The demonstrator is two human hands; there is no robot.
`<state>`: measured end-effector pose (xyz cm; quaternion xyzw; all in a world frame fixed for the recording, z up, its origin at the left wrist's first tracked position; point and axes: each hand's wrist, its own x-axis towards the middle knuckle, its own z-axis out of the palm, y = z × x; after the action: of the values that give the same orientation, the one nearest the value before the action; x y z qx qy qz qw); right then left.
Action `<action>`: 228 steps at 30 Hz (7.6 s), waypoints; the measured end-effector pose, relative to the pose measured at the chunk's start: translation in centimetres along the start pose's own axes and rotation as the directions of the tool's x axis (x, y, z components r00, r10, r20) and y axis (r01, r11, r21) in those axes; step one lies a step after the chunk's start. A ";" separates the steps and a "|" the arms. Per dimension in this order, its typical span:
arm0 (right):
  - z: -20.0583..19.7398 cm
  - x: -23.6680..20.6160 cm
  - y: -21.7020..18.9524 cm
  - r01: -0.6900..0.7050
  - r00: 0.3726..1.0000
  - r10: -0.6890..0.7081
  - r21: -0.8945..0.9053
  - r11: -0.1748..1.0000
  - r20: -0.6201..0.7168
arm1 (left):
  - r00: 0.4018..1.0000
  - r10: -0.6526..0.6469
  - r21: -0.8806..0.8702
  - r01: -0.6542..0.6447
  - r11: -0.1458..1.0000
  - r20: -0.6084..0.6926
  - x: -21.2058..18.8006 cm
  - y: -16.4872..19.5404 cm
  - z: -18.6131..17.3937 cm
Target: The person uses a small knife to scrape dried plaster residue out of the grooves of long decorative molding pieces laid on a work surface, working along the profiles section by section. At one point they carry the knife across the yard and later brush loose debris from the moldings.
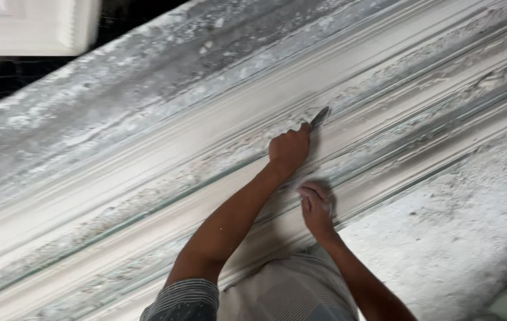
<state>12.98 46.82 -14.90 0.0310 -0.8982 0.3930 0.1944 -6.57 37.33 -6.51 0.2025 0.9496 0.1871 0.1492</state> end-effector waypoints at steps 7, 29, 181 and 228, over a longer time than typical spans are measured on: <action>-12.5 10.2 15.5 0.144 0.989 -0.136 -0.176 0.974 0.053 | 0.961 0.238 0.271 -0.269 0.924 0.142 -2.0 -4.0 -1.2; -17.4 15.9 20.8 0.100 0.971 0.040 -0.552 0.828 0.237 | 0.928 0.296 0.464 -0.370 0.804 0.226 -6.3 -5.9 -0.5; -36.9 26.2 44.4 -0.168 0.967 0.240 -0.485 0.858 0.090 | 0.899 0.430 0.228 -0.438 0.870 0.084 32.0 34.6 8.9; -38.7 27.4 44.7 -0.115 0.959 0.209 -0.408 0.906 0.193 | 0.990 -0.133 -0.096 0.137 0.986 0.040 42.0 48.7 11.3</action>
<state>-9.00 108.05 -11.86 -0.0381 -0.9745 0.2136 0.0571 -23.19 100.42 -4.99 0.1333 0.9480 0.2199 0.1874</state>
